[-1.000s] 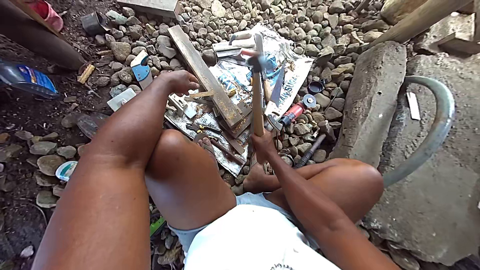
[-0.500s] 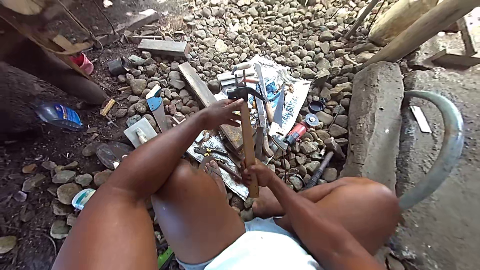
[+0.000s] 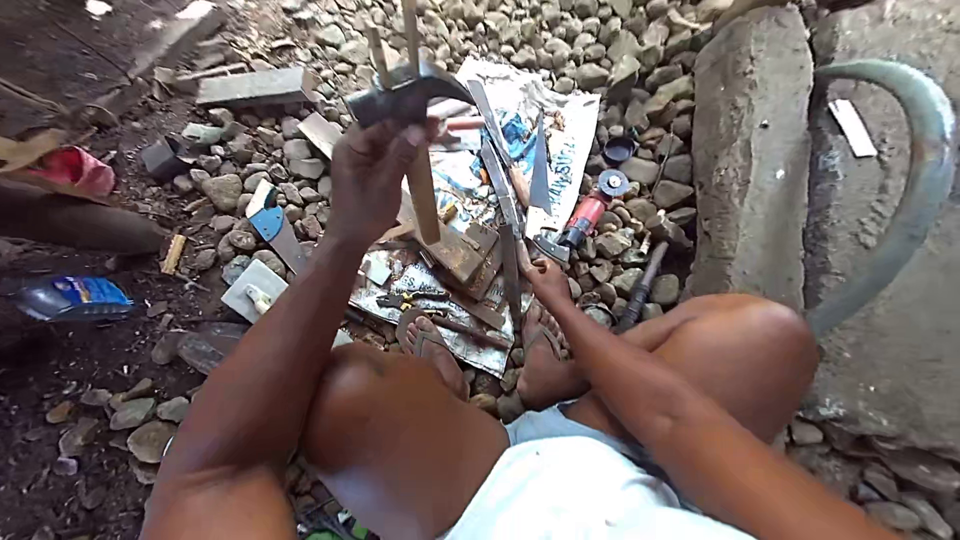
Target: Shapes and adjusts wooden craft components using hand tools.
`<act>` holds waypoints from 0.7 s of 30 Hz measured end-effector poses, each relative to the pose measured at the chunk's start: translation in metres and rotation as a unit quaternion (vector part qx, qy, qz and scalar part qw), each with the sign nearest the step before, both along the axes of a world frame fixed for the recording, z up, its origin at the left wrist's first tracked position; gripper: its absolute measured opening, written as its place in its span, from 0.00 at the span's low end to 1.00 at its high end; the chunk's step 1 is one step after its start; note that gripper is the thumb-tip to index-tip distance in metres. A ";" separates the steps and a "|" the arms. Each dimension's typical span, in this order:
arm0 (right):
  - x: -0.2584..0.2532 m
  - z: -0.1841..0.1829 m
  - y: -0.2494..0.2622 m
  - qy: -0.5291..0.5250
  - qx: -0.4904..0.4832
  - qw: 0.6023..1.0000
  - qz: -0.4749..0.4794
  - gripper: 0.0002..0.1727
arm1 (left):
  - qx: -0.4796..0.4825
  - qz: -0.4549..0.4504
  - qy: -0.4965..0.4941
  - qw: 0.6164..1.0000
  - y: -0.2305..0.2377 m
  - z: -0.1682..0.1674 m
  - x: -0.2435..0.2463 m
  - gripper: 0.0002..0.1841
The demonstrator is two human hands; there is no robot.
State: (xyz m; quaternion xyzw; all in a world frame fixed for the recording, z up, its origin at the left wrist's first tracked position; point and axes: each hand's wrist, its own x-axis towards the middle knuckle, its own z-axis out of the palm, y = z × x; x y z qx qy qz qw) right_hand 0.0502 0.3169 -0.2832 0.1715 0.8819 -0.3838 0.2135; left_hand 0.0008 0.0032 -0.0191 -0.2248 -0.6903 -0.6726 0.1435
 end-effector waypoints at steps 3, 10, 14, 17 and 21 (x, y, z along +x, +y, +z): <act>0.009 -0.018 0.002 -0.016 0.059 0.998 -0.010 0.23 | -0.010 0.019 0.021 1.000 -0.001 -0.011 -0.012 0.11; 0.023 -0.017 -0.025 -0.076 0.127 0.989 0.018 0.23 | -0.021 0.004 -0.033 0.999 -0.001 -0.038 -0.023 0.14; 0.018 -0.035 -0.041 -0.147 0.133 0.978 0.061 0.33 | -0.008 -0.006 -0.057 0.998 -0.005 -0.046 -0.024 0.15; 0.009 -0.050 -0.045 -0.152 0.122 0.978 0.072 0.35 | -0.019 -0.012 -0.091 0.996 -0.007 -0.050 -0.020 0.14; 0.014 -0.057 -0.043 -0.143 0.060 0.988 0.013 0.35 | -0.022 -0.022 -0.126 0.992 -0.009 -0.046 -0.016 0.14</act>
